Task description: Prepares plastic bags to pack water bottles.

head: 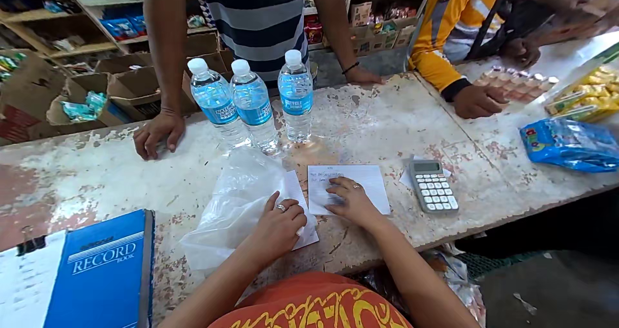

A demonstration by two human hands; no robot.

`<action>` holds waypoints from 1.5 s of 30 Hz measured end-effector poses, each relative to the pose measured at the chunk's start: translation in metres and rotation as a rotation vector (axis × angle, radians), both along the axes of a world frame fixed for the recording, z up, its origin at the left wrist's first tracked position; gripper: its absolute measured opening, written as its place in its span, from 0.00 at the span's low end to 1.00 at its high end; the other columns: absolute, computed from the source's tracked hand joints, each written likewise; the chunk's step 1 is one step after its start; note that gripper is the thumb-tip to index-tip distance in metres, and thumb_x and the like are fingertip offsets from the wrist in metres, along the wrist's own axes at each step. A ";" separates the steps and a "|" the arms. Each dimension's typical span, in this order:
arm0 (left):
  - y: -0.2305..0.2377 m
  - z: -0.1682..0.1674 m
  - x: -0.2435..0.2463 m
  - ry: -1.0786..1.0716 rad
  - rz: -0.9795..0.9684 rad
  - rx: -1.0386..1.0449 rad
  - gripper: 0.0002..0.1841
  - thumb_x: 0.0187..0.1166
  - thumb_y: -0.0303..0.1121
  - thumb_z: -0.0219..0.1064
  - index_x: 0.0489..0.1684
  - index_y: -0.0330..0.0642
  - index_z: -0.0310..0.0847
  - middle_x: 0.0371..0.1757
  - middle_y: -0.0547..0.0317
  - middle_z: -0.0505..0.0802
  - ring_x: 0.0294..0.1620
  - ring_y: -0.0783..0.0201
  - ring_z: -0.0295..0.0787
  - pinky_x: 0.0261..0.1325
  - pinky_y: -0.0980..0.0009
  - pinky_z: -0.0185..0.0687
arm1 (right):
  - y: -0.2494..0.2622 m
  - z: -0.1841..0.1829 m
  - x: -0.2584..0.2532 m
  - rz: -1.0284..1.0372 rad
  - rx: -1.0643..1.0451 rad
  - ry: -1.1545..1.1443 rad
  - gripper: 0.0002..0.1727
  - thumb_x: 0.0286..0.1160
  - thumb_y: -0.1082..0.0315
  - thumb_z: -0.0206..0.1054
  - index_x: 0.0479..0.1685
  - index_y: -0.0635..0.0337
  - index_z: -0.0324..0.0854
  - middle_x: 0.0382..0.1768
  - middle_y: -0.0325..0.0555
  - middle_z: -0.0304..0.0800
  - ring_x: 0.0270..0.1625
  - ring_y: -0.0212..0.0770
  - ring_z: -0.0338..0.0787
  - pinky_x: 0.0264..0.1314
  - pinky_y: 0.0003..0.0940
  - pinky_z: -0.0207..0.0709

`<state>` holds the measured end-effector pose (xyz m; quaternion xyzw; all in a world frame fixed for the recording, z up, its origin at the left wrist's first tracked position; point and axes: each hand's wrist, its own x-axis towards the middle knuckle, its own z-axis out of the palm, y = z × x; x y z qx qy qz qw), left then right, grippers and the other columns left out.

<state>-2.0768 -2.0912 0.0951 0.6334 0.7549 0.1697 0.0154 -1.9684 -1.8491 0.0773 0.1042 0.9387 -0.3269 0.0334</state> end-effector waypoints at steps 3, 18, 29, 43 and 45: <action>0.010 -0.009 -0.007 -0.032 -0.017 -0.067 0.19 0.78 0.36 0.60 0.66 0.47 0.85 0.73 0.56 0.88 0.76 0.47 0.82 0.76 0.31 0.65 | -0.004 0.009 0.001 -0.078 -0.099 0.105 0.15 0.79 0.64 0.66 0.43 0.69 0.91 0.70 0.57 0.86 0.79 0.55 0.79 0.84 0.58 0.62; 0.016 -0.028 -0.014 -0.202 0.052 -0.179 0.24 0.80 0.35 0.58 0.76 0.59 0.81 0.84 0.72 0.78 0.86 0.51 0.68 0.74 0.34 0.65 | 0.221 0.123 -0.014 -1.244 0.150 0.696 0.26 0.91 0.62 0.50 0.75 0.76 0.70 0.68 0.75 0.81 0.74 0.66 0.81 0.79 0.58 0.70; -0.034 0.043 -0.043 0.036 0.260 0.365 0.14 0.67 0.29 0.64 0.48 0.39 0.90 0.47 0.45 0.93 0.47 0.46 0.94 0.45 0.49 0.91 | 0.112 0.011 -0.173 -0.322 0.352 -0.191 0.28 0.87 0.55 0.59 0.82 0.59 0.72 0.87 0.64 0.64 0.89 0.73 0.60 0.79 0.79 0.57; -0.074 0.185 -0.095 -0.816 0.044 -0.181 0.09 0.83 0.37 0.66 0.40 0.41 0.85 0.22 0.72 0.85 0.19 0.83 0.78 0.26 0.83 0.78 | 0.014 0.136 -0.204 -0.281 -0.301 0.634 0.37 0.65 0.57 0.81 0.69 0.72 0.75 0.63 0.69 0.84 0.64 0.60 0.87 0.68 0.59 0.79; -0.074 0.185 -0.100 -0.812 0.394 -0.002 0.13 0.89 0.38 0.61 0.40 0.38 0.83 0.21 0.66 0.81 0.18 0.76 0.74 0.25 0.77 0.75 | 0.010 0.126 -0.185 -0.256 -0.228 0.790 0.25 0.72 0.59 0.71 0.59 0.74 0.80 0.52 0.65 0.90 0.53 0.53 0.91 0.58 0.54 0.83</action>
